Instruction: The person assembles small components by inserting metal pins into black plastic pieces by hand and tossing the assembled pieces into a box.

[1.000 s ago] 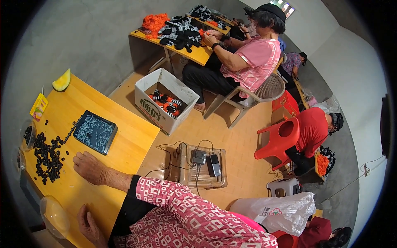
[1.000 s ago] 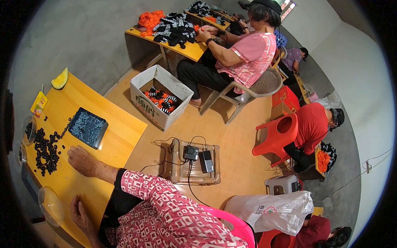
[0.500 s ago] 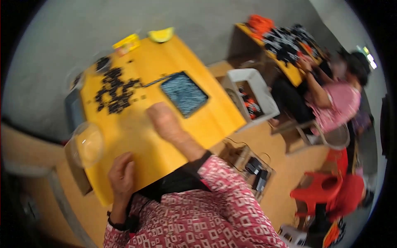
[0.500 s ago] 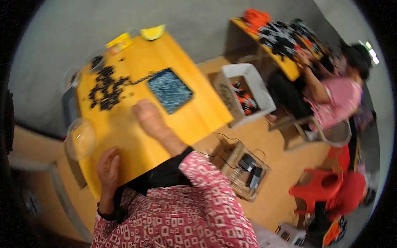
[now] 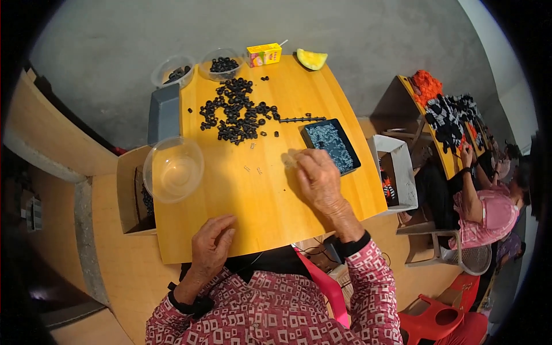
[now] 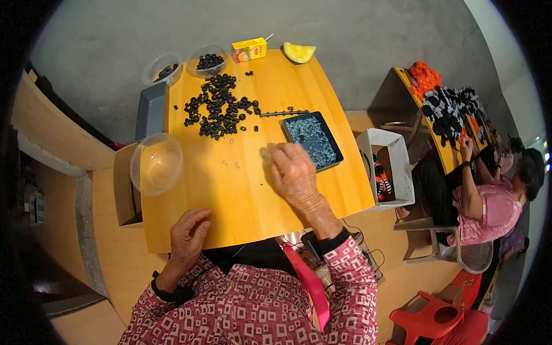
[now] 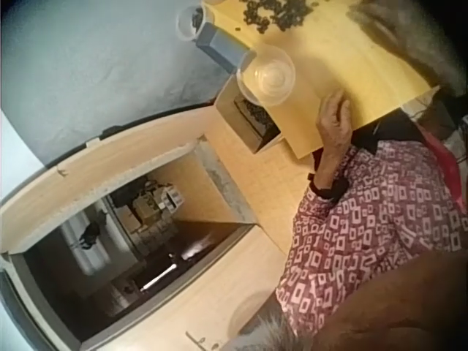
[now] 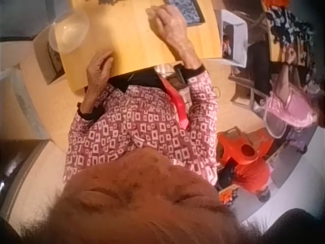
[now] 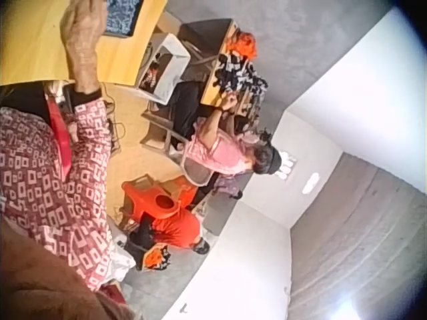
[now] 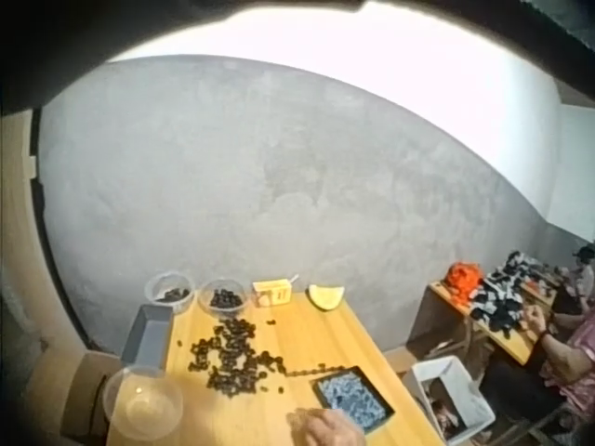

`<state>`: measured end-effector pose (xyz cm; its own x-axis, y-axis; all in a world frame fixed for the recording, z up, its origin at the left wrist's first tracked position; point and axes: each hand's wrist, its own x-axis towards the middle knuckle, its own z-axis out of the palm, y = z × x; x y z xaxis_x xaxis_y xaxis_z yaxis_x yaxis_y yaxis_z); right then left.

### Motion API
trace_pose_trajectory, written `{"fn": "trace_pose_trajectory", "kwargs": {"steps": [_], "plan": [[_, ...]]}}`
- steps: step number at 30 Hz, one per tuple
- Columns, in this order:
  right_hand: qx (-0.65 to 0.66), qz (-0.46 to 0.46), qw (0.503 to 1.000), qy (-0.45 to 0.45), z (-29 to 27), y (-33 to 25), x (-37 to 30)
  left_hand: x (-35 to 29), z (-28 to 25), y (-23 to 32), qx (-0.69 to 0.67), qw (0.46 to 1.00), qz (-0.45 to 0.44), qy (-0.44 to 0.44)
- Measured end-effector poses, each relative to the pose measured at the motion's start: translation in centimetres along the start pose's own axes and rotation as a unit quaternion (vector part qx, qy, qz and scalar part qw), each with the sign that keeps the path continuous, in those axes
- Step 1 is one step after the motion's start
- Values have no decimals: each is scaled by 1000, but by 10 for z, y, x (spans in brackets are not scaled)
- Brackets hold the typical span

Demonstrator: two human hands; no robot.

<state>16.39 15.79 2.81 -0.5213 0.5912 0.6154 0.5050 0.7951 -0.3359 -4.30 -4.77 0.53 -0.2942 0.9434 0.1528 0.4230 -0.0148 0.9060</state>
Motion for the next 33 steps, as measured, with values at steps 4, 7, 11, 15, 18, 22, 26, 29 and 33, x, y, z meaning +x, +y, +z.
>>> {"fn": "trace_pose_trajectory", "kwargs": {"steps": [4,7,11,15,18,22,26,29,33], "plan": [[-28,23,999,26,-12,14,26,-2,6,-9,51,997,50,10],[-22,32,999,33,-9,19,48,-2,7,-11,61,996,62,14],[-26,12,999,30,-3,19,73,-1,5,-8,58,996,65,9],[-25,1,999,48,-7,16,93,-1,6,-9,56,996,71,14],[-28,-12,997,76,-14,19,98,-2,7,-12,68,994,85,15],[-25,31,997,59,-23,25,83,-2,6,-13,91,990,108,11],[-8,71,997,10,-21,31,59,-2,8,-14,89,990,111,6],[-18,53,998,1,-19,28,60,-1,8,-15,90,989,116,8],[-26,48,998,7,-18,29,68,-3,8,-17,98,989,114,5]]}}
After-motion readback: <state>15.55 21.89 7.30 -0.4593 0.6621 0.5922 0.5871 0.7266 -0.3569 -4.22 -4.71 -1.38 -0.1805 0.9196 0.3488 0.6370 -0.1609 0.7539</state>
